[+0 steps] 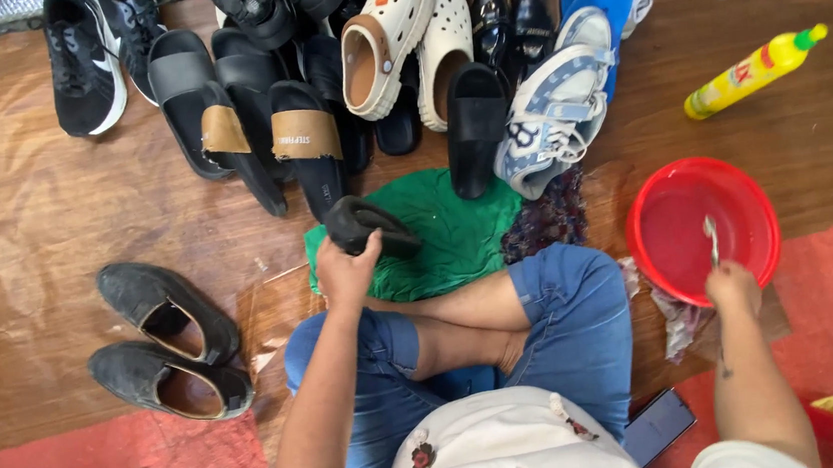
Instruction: Cleaning a black sandal with a brush and soapy water.
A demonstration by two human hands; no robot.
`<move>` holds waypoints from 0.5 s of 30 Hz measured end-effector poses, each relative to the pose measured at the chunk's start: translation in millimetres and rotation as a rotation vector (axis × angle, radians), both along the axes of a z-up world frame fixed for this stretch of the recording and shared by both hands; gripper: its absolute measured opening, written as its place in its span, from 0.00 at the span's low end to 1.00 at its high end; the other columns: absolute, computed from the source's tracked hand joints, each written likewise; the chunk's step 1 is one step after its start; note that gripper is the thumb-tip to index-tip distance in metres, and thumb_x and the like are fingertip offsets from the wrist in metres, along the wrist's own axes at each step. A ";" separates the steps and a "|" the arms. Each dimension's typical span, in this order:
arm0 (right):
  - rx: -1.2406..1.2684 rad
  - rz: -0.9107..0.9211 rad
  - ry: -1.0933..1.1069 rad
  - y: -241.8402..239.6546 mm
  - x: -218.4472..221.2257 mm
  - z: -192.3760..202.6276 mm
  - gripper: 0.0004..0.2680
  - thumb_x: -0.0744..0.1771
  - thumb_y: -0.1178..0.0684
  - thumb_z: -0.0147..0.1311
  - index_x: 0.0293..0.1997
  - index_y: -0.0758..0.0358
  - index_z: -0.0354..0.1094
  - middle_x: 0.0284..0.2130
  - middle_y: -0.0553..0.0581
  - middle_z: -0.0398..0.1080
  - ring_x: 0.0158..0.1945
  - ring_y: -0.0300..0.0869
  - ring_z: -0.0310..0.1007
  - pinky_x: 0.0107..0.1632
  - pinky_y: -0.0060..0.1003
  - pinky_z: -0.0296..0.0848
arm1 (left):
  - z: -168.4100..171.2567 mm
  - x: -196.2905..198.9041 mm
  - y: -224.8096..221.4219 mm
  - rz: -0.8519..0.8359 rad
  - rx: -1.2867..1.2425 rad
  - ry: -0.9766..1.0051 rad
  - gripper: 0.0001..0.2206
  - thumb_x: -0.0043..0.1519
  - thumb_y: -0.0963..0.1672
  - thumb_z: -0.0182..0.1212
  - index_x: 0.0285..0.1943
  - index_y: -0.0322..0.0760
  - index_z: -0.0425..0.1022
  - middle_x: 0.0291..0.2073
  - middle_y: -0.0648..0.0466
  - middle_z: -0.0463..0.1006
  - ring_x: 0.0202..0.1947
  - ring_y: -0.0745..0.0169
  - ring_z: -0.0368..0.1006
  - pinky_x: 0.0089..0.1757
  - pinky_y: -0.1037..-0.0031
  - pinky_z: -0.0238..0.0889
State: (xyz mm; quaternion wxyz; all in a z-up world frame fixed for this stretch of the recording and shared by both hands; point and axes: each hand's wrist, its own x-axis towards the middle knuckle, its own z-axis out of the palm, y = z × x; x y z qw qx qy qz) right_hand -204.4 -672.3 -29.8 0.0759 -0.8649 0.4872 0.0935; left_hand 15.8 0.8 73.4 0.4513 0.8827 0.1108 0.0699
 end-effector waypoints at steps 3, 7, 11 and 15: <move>0.079 -0.109 0.216 5.5 -3.1 12.5 0.14 0.64 0.49 0.50 0.51 0.47 0.81 0.39 0.58 0.83 0.42 0.59 0.79 0.43 0.52 0.77 | -7.1 3.3 -0.7 -0.028 -0.019 -0.017 0.18 0.53 0.52 0.72 0.39 0.33 0.82 0.38 0.52 0.80 0.31 0.55 0.77 0.34 0.69 0.69; 0.076 -0.107 0.343 18.0 21.7 12.0 0.15 0.66 0.46 0.51 0.56 0.47 0.79 0.48 0.58 0.81 0.48 0.59 0.80 0.48 0.55 0.79 | 2.6 6.8 -4.0 -0.067 -0.118 -0.006 0.18 0.52 0.52 0.75 0.33 0.33 0.83 0.35 0.52 0.79 0.30 0.59 0.76 0.34 0.70 0.70; 0.076 -0.109 0.199 37.0 28.8 22.5 0.14 0.65 0.50 0.50 0.52 0.55 0.81 0.47 0.62 0.80 0.45 0.61 0.79 0.43 0.55 0.77 | 8.2 1.3 -5.6 -0.053 -0.068 -0.039 0.16 0.53 0.50 0.72 0.32 0.31 0.81 0.39 0.50 0.80 0.31 0.57 0.76 0.35 0.71 0.69; -0.078 -0.091 -0.242 65.6 -0.1 24.5 0.12 0.73 0.45 0.50 0.55 0.58 0.77 0.42 0.63 0.79 0.43 0.60 0.76 0.44 0.53 0.72 | 17.8 -2.8 -9.9 -0.239 -0.039 -0.327 0.16 0.46 0.45 0.77 0.40 0.32 0.83 0.53 0.46 0.79 0.44 0.52 0.79 0.44 0.70 0.71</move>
